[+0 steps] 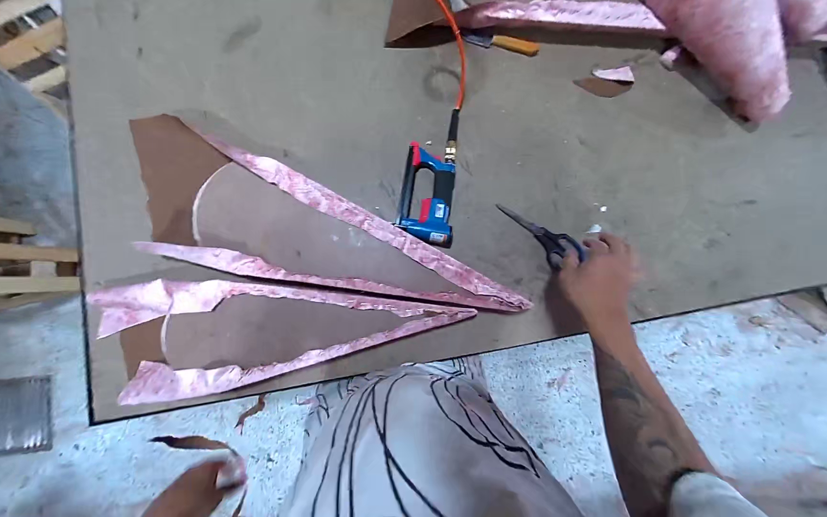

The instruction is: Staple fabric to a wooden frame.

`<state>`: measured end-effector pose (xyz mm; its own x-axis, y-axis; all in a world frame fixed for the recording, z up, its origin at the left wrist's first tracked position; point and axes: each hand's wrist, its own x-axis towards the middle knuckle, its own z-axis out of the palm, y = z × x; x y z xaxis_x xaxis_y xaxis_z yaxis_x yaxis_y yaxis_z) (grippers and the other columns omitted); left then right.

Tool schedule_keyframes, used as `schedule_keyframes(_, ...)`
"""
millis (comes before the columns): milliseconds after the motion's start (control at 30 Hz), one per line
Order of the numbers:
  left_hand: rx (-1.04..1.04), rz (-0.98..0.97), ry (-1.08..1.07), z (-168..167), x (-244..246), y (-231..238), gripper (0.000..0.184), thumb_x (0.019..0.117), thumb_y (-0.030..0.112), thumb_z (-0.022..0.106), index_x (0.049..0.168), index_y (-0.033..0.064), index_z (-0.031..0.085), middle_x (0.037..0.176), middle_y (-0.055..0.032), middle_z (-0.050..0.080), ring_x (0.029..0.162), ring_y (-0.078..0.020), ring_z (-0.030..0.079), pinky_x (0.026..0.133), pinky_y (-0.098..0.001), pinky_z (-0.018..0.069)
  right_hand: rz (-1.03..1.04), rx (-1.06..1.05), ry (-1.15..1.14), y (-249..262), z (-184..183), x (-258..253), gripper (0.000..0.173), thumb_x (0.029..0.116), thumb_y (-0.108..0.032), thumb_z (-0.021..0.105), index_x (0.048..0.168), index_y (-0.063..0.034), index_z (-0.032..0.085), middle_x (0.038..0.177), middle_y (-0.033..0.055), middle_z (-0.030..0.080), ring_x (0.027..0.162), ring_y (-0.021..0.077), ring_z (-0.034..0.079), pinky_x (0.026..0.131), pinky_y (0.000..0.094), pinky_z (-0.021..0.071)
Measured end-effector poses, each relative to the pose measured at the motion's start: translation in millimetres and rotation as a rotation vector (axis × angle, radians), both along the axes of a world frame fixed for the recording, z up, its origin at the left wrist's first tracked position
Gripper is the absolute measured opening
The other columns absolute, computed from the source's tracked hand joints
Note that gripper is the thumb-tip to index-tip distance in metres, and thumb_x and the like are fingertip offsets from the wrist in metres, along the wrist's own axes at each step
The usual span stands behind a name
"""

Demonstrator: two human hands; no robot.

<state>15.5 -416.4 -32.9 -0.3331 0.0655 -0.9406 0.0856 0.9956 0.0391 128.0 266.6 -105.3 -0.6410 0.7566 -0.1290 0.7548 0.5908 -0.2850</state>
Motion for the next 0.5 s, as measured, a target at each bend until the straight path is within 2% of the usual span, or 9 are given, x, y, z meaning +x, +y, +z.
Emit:
schedule_keyframes(67, 0.186, 0.335, 0.273, -4, -43, 28, 0.043, 0.1026, 0.044, 0.060, 0.123, 0.0065, 0.069, 0.109, -0.0151, 0.074, 0.100, -0.0309, 0.073, 0.092, -0.0580, 0.0581, 0.069, -0.183, 0.081, -31, 14, 6, 0.053, 0.1020, -0.053, 0.053, 0.125, -0.0079, 0.068, 0.124, 0.0197, 0.067, 0.118, 0.0400, 0.063, 0.098, 0.0670, 0.0491)
schedule_keyframes(100, 0.273, 0.446, 0.440, 2, -64, 48, 0.041, 0.1019, 0.043, 0.062, 0.122, 0.0074, 0.069, 0.109, -0.0127, 0.074, 0.099, -0.0274, 0.072, 0.092, -0.0556, 0.0581, 0.132, -0.316, 0.111, -48, 9, 6, 0.055, 0.1019, -0.058, 0.051, 0.126, -0.0120, 0.068, 0.116, 0.0156, 0.071, 0.108, 0.0342, 0.069, 0.093, 0.0636, 0.0545)
schedule_keyframes(133, 0.335, 0.476, 0.596, 8, -87, 61, 0.040, 0.1017, 0.041, 0.064, 0.124, 0.0078, 0.068, 0.114, -0.0112, 0.073, 0.104, -0.0252, 0.072, 0.096, -0.0537, 0.0575, 0.207, -0.418, 0.125, -63, -4, 2, 0.056, 0.1018, -0.060, 0.050, 0.131, -0.0146, 0.067, 0.113, 0.0148, 0.073, 0.103, 0.0324, 0.072, 0.090, 0.0633, 0.0563)
schedule_keyframes(167, 0.376, 0.433, 0.730, 8, -111, 66, 0.041, 0.1016, 0.041, 0.064, 0.127, 0.0081, 0.068, 0.119, -0.0106, 0.072, 0.111, -0.0243, 0.070, 0.100, -0.0523, 0.0561, 0.271, -0.470, 0.111, -77, -18, -4, 0.059, 0.1016, -0.061, 0.049, 0.138, -0.0161, 0.063, 0.117, 0.0169, 0.072, 0.105, 0.0350, 0.071, 0.091, 0.0659, 0.0548)
schedule_keyframes(233, 0.415, 0.327, 0.893, -2, -156, 69, 0.045, 0.1010, 0.041, 0.064, 0.130, 0.0062, 0.066, 0.128, -0.0137, 0.068, 0.122, -0.0266, 0.065, 0.107, -0.0522, 0.0519, 0.345, -0.426, 0.093, -100, -37, -24, 0.065, 0.0997, -0.064, 0.048, 0.141, -0.0156, 0.061, 0.117, 0.0236, 0.071, 0.105, 0.0443, 0.069, 0.088, 0.0730, 0.0507)
schedule_keyframes(333, 0.468, 0.347, 0.972, -13, -217, 72, 0.044, 0.1016, 0.040, 0.062, 0.132, 0.0075, 0.065, 0.130, -0.0135, 0.067, 0.123, -0.0259, 0.063, 0.107, -0.0505, 0.0514, 0.370, -0.251, 0.016, -123, -48, -62, 0.078, 0.0922, -0.078, 0.042, 0.135, -0.0173, 0.065, 0.106, 0.0284, 0.072, 0.097, 0.0533, 0.068, 0.078, 0.0785, 0.0478)
schedule_keyframes(400, 0.418, 0.415, 0.989, -17, -252, 70, 0.041, 0.1025, 0.038, 0.060, 0.131, 0.0089, 0.065, 0.131, -0.0119, 0.067, 0.122, -0.0257, 0.064, 0.106, -0.0511, 0.0516, 0.391, -0.141, -0.062, -133, -54, -78, 0.088, 0.0847, -0.088, 0.034, 0.126, -0.0184, 0.068, 0.096, 0.0266, 0.073, 0.090, 0.0520, 0.069, 0.070, 0.0757, 0.0492)
schedule_keyframes(433, 0.371, 0.457, 0.986, -18, -268, 63, 0.040, 0.1024, 0.038, 0.060, 0.128, 0.0088, 0.067, 0.127, -0.0121, 0.068, 0.120, -0.0268, 0.065, 0.105, -0.0529, 0.0521, 0.410, -0.116, -0.084, -134, -57, -84, 0.093, 0.0821, -0.092, 0.033, 0.123, -0.0176, 0.070, 0.093, 0.0260, 0.073, 0.088, 0.0509, 0.070, 0.069, 0.0743, 0.0502)
schedule_keyframes(500, 0.290, 0.545, 0.917, -25, -293, 42, 0.035, 0.1008, 0.039, 0.062, 0.114, 0.0083, 0.072, 0.108, -0.0139, 0.073, 0.104, -0.0304, 0.070, 0.094, -0.0588, 0.0547, 0.431, -0.127, -0.115, -135, -57, -93, 0.093, 0.0799, -0.095, 0.036, 0.119, -0.0177, 0.072, 0.092, 0.0227, 0.074, 0.088, 0.0466, 0.072, 0.071, 0.0709, 0.0524)
